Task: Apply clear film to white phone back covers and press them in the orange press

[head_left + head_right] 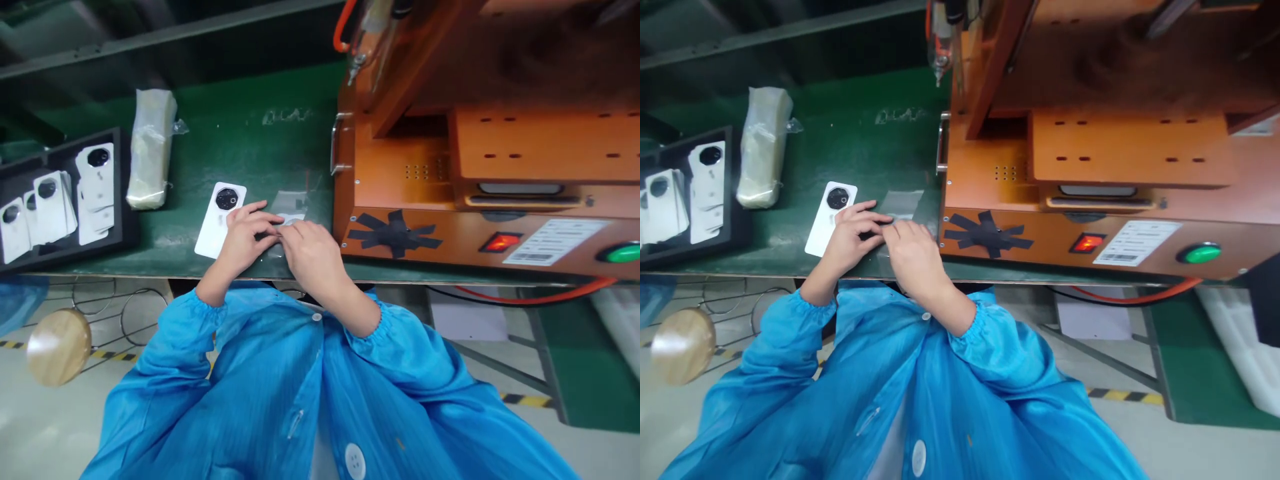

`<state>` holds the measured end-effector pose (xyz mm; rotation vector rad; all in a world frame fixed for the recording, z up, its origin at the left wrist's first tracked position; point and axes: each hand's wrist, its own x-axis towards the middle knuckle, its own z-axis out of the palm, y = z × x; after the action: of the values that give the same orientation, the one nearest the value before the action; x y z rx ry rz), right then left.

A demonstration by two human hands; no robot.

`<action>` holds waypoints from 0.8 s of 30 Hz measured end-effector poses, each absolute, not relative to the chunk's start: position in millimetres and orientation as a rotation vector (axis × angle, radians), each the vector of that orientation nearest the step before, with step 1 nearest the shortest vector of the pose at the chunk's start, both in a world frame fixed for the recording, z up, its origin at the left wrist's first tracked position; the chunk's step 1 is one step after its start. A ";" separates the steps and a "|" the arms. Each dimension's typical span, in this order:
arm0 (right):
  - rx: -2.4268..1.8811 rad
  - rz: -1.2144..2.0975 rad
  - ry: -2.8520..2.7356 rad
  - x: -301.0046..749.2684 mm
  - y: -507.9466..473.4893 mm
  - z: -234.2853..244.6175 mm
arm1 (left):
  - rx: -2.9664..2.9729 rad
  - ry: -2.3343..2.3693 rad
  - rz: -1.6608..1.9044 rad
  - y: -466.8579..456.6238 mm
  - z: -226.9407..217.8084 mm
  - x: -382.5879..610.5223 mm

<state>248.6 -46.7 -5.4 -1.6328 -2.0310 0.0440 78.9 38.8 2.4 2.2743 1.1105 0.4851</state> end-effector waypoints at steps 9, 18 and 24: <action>-1.454 -0.244 -2.049 258.4 -66.7 5.0 | 2.410 1.015 0.329 34.0 10.4 74.8; -1.390 -0.092 -1.935 274.8 -102.7 59.7 | 2.498 0.885 0.218 24.5 21.5 73.5; -1.439 -0.014 -2.195 283.6 -94.9 61.2 | 2.259 0.924 0.521 -29.1 56.2 60.6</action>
<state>283.6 -94.9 61.2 -1.4391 -2.1953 -0.0143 60.6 -29.1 56.2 2.2594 0.9241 0.5213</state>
